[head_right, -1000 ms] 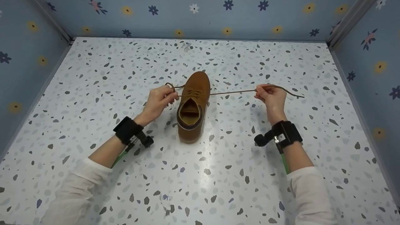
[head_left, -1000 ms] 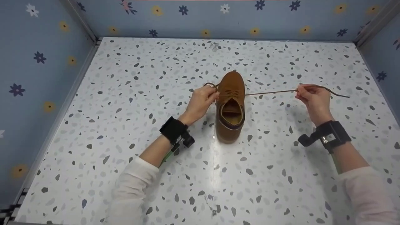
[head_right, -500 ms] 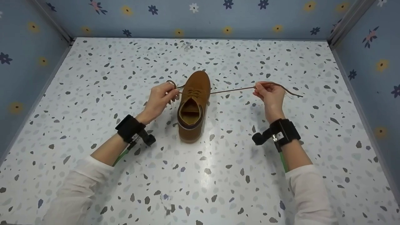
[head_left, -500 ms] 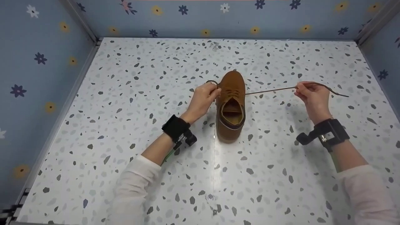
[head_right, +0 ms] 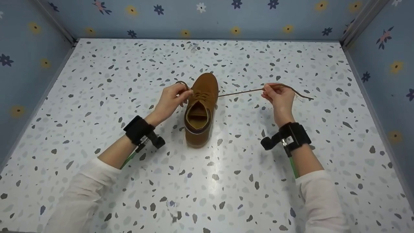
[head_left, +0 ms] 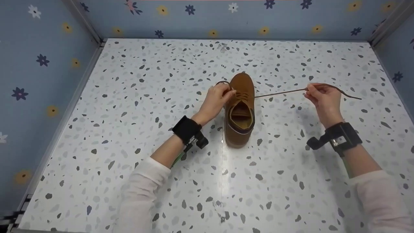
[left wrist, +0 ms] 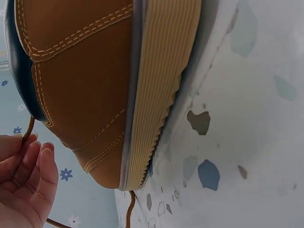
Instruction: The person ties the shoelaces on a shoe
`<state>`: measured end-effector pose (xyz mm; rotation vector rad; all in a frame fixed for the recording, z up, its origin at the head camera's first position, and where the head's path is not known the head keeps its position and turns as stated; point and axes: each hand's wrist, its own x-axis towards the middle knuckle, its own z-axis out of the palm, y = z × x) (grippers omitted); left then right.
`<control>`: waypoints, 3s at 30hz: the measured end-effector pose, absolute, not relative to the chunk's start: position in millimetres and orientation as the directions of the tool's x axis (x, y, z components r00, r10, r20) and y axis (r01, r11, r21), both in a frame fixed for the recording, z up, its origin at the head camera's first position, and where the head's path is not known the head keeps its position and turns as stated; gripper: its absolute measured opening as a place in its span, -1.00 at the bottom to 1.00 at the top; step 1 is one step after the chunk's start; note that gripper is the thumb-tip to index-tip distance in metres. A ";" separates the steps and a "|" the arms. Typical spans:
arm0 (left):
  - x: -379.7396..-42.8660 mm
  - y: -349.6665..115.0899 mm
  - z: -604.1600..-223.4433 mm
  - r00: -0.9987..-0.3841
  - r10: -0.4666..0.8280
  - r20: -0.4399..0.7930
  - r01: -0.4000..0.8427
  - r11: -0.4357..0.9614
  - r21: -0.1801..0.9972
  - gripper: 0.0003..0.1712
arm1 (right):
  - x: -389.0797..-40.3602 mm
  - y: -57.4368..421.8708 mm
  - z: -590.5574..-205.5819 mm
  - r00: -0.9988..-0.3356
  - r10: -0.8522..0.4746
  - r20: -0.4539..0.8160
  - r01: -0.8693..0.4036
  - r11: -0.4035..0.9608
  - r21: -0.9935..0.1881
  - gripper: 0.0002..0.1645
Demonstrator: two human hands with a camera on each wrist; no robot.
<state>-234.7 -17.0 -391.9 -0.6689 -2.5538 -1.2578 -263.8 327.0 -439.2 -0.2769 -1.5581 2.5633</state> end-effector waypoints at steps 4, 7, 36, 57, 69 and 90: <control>-234.4 -13.6 -389.1 -0.885 0.303 0.355 0.465 0.508 0.726 -0.82 | -262.6 325.3 -438.4 -0.974 0.199 -0.107 0.004 -0.457 -0.890 -0.65; -233.8 -11.5 -385.8 -0.891 0.291 0.347 0.452 0.515 0.728 -0.87 | -262.4 325.2 -439.2 -0.973 0.196 -0.126 0.023 -0.458 -0.889 -0.67; -217.7 10.8 -352.2 -0.830 0.475 0.291 0.538 0.819 0.199 -0.68 | -297.8 351.3 -478.2 -0.982 0.187 -0.038 -0.051 -0.448 -0.893 -0.59; -219.8 8.9 -354.7 -0.761 0.496 0.420 0.599 0.785 0.159 -0.81 | -246.9 270.2 -347.3 -0.990 0.099 0.104 -0.134 -0.385 -0.913 -0.64; -220.4 5.7 -356.8 -0.731 0.492 0.474 0.626 0.760 0.177 -0.83 | -252.8 260.1 -332.6 -0.988 0.083 0.130 -0.153 -0.394 -0.906 -0.65; -218.7 1.1 -359.8 -0.702 0.518 0.489 0.688 0.670 0.278 -0.82 | -274.7 225.8 -304.9 -0.987 0.027 0.159 -0.157 -0.389 -0.908 -0.63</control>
